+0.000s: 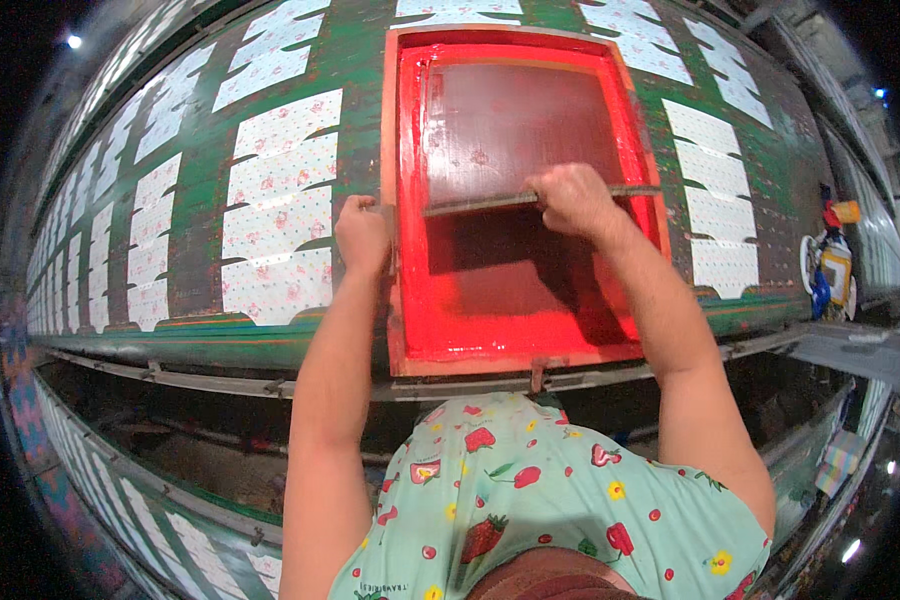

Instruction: The person holds a red screen-printing frame and repeatedly uses a squeegee to pull red ink across the mesh onto white paper shapes arranged on a green conveyor. The person moves the frame along the conveyor and repeats the squeegee strokes multiple times.

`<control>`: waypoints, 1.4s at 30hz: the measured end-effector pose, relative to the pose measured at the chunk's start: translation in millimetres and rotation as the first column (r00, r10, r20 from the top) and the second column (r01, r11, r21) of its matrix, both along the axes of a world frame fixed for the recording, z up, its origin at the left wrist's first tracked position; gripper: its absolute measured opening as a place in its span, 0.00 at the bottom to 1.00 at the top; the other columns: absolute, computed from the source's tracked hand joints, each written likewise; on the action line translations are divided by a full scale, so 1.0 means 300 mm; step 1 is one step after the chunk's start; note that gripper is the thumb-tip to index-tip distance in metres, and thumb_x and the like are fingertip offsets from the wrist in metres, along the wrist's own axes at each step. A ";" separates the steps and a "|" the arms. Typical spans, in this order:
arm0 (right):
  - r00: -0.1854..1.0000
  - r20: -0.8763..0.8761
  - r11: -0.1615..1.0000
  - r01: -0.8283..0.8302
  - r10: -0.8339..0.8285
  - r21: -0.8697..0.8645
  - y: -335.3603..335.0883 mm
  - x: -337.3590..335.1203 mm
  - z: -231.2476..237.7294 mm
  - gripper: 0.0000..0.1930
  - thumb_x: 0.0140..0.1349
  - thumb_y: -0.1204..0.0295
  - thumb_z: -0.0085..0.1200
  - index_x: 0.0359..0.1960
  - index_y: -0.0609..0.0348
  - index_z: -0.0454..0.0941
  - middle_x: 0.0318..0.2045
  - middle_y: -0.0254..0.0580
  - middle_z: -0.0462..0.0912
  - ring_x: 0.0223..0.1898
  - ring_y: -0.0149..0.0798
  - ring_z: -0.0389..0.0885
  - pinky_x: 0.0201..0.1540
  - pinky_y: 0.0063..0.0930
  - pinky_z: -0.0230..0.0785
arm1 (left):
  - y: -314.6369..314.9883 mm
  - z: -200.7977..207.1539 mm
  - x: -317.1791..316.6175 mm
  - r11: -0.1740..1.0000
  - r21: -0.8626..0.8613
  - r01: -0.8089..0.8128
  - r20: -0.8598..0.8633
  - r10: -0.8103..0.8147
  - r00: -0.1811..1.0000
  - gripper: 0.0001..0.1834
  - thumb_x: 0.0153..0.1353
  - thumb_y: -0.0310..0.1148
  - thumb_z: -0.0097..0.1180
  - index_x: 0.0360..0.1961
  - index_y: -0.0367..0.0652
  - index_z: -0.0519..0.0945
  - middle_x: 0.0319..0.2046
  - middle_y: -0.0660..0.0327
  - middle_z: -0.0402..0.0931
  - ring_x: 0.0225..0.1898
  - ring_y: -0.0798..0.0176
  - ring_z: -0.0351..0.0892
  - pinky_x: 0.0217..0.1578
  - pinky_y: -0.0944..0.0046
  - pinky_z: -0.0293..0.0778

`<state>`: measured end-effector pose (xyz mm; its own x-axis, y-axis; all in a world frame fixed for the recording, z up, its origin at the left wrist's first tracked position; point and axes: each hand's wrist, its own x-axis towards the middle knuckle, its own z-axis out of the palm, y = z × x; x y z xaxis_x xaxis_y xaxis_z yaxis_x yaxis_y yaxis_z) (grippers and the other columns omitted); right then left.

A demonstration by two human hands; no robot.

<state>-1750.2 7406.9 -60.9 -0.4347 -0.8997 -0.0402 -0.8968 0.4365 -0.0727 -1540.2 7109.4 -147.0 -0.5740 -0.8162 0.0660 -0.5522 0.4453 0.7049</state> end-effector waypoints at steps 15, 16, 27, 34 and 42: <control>0.995 0.088 0.998 0.047 -0.043 -0.038 0.376 0.764 0.008 0.30 0.49 0.60 0.80 0.55 0.53 0.85 0.48 0.47 0.85 0.52 0.54 0.84 0.57 0.51 0.79 | 0.005 0.017 -0.012 0.991 0.121 -0.059 0.063 0.052 0.997 0.18 0.67 0.35 0.59 0.53 0.42 0.91 0.53 0.46 0.91 0.57 0.40 0.91 0.59 0.46 0.83; 0.995 0.099 0.989 0.036 -0.022 -0.143 0.395 0.779 0.004 0.31 0.50 0.57 0.80 0.55 0.54 0.85 0.48 0.47 0.85 0.52 0.54 0.84 0.58 0.51 0.79 | 0.001 0.016 -0.017 0.989 0.133 -0.062 0.082 0.052 0.995 0.18 0.67 0.35 0.59 0.54 0.42 0.91 0.54 0.46 0.91 0.57 0.40 0.90 0.60 0.46 0.83; 0.967 0.188 0.854 -0.052 0.173 -0.517 0.707 0.703 0.025 0.22 0.63 0.55 0.75 0.52 0.55 0.88 0.49 0.45 0.87 0.57 0.54 0.85 0.62 0.53 0.77 | -0.068 -0.082 -0.015 0.998 -0.019 -0.063 -0.033 0.063 0.997 0.19 0.66 0.29 0.54 0.51 0.36 0.92 0.50 0.44 0.92 0.54 0.45 0.91 0.60 0.50 0.82; 0.976 0.188 0.752 0.207 -0.112 -0.626 1.069 0.476 0.029 0.17 0.59 0.69 0.76 0.50 0.56 0.90 0.53 0.43 0.89 0.57 0.52 0.87 0.59 0.49 0.78 | -0.078 -0.038 -0.028 0.988 0.029 -0.150 0.121 0.145 0.982 0.22 0.60 0.40 0.75 0.50 0.34 0.92 0.46 0.46 0.93 0.49 0.48 0.92 0.54 0.52 0.83; 0.961 0.185 0.735 0.276 -0.206 -0.619 1.099 0.337 -0.057 0.16 0.60 0.73 0.73 0.51 0.57 0.90 0.53 0.45 0.88 0.58 0.53 0.86 0.60 0.50 0.79 | -0.175 -0.121 -0.011 0.987 0.035 -0.154 0.107 0.150 0.983 0.21 0.64 0.28 0.51 0.50 0.34 0.92 0.48 0.43 0.92 0.53 0.46 0.92 0.59 0.52 0.81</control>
<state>-1649.1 7736.5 -77.9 -0.6659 -0.5981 0.4460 -0.7407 0.4584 -0.4912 -1543.4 7056.9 -183.2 -0.4451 -0.8951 -0.0243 -0.6821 0.3213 0.6569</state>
